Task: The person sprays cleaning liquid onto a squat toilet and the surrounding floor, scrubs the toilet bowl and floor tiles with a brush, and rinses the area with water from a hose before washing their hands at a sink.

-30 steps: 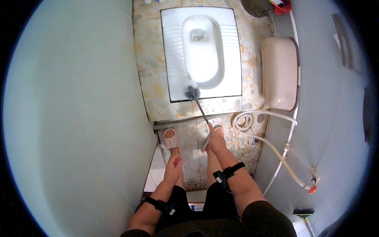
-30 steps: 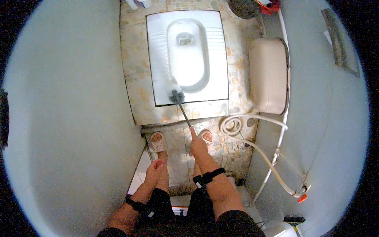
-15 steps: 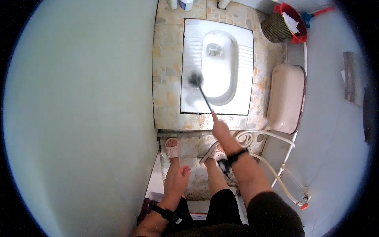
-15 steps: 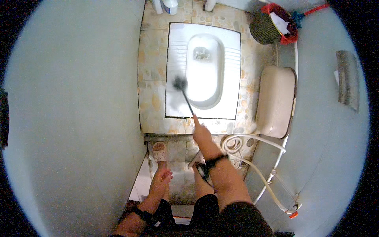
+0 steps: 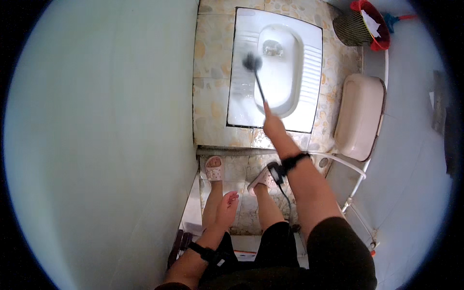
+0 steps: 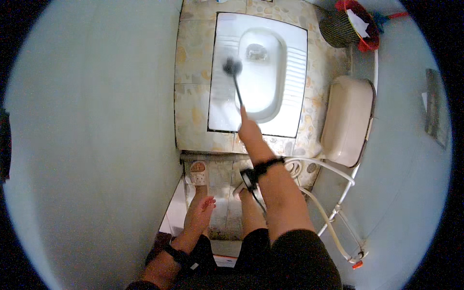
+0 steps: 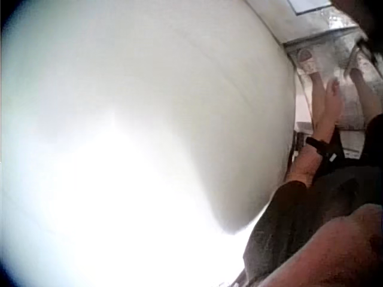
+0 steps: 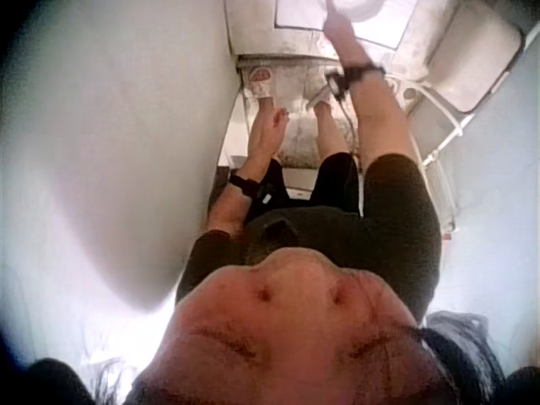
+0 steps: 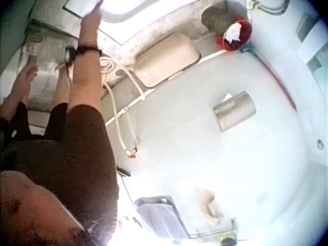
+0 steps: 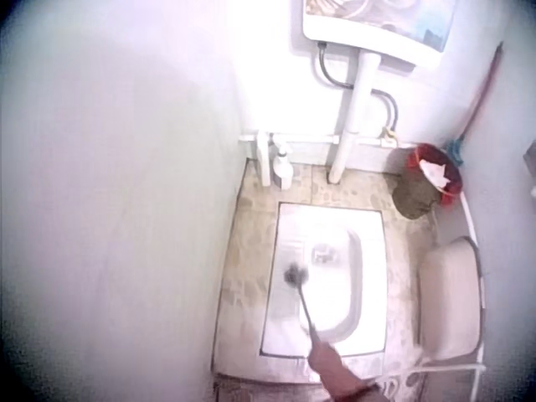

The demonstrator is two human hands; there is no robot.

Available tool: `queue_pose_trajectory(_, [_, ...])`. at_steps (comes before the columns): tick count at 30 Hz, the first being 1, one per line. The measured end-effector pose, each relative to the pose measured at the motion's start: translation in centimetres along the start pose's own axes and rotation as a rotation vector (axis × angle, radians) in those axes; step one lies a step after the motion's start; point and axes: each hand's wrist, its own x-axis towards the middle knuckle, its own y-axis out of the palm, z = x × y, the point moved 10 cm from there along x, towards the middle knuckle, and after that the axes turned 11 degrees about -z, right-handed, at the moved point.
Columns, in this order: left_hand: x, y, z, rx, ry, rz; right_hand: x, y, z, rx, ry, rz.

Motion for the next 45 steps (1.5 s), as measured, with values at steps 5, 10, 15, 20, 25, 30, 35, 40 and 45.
queue_pose_trajectory(5, [-0.9,1.4,-0.7,-0.005,-0.031,0.03,-18.2,2.0,-1.6,-0.134,-0.081,0.405])
queue_pose_trajectory(10, [-1.7,0.9,0.3,0.0,-0.089,0.023,-7.8,1.1,4.2,-0.049,-0.045,0.245])
queue_pose_trajectory(15, [-1.6,-0.5,1.5,0.092,-0.027,-0.026,-6.7,4.4,7.9,0.112,-0.108,0.155])
queue_pose_trajectory(20, [-3.0,-1.0,0.8,0.139,-0.04,0.011,-18.6,2.0,-5.9,-0.093,-0.002,0.166])
queue_pose_trajectory(25, [-3.7,0.2,-1.2,0.16,-0.031,0.01,-24.0,-3.6,-18.7,-0.072,0.519,0.155])
queue_pose_trajectory(30, [-5.8,4.0,-4.0,0.149,-0.025,0.057,-24.2,2.7,-9.1,0.118,0.313,0.413])
queue_pose_trajectory(35, [-8.1,5.4,-6.7,0.17,0.015,0.037,-23.3,-1.5,-14.0,0.097,0.263,0.24])
queue_pose_trajectory(40, [-8.7,7.3,-9.2,-0.083,-0.073,0.011,-23.0,-8.8,-17.8,-0.027,0.383,0.126])
queue_pose_trajectory(45, [-7.4,13.1,-15.3,-0.18,-0.113,0.126,-19.2,-10.8,-15.0,-0.078,0.285,0.168])
